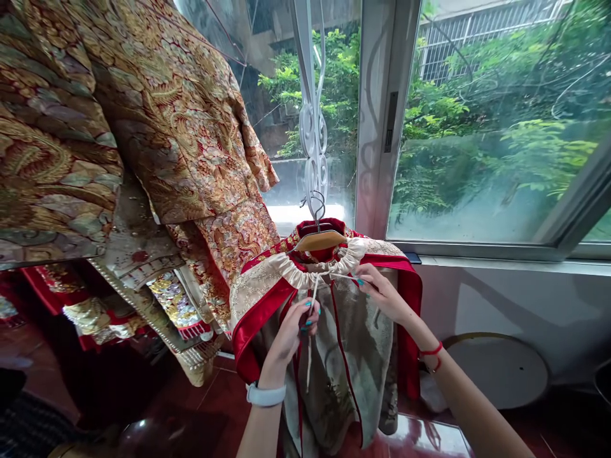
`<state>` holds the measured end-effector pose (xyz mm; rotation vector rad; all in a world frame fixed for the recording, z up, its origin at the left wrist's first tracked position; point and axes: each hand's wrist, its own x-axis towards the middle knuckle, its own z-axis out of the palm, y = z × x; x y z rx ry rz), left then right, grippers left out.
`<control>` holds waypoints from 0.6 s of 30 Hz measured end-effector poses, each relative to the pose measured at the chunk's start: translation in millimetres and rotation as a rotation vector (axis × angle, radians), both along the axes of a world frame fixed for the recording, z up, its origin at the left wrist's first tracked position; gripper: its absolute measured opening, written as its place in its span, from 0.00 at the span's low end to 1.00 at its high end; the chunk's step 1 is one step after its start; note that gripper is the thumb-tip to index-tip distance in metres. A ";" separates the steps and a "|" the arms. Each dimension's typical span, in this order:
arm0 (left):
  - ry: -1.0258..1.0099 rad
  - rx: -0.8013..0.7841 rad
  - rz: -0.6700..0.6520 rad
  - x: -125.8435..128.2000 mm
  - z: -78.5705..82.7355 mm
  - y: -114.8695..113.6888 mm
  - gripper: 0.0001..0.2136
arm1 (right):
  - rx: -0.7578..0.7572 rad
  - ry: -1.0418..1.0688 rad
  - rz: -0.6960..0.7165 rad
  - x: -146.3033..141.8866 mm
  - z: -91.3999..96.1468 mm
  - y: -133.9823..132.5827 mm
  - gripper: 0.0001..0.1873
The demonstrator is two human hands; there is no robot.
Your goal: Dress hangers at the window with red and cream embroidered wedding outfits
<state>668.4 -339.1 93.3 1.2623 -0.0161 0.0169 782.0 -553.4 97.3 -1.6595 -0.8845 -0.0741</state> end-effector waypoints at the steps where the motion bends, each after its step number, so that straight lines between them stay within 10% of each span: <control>1: 0.011 -0.107 -0.042 -3.3 -1.0 -1.6 0.08 | 0.024 0.009 0.017 -2.1 -0.3 -3.8 0.07; 5: -0.064 -0.368 0.053 -7.0 -1.5 -5.9 0.06 | -0.170 -0.082 -0.003 -11.7 0.3 -11.8 0.10; 8: -0.147 -0.355 0.183 -1.6 -0.4 -10.1 0.13 | -0.247 -0.191 -0.281 -20.0 -0.6 -2.1 0.11; 13: -0.228 -0.152 0.334 6.0 4.0 -13.8 0.19 | 0.213 -0.257 -0.698 -22.6 5.2 38.3 0.12; 18: -0.311 0.224 0.418 8.9 17.4 -6.5 0.20 | 0.458 -0.113 -0.295 -4.6 25.4 67.7 0.12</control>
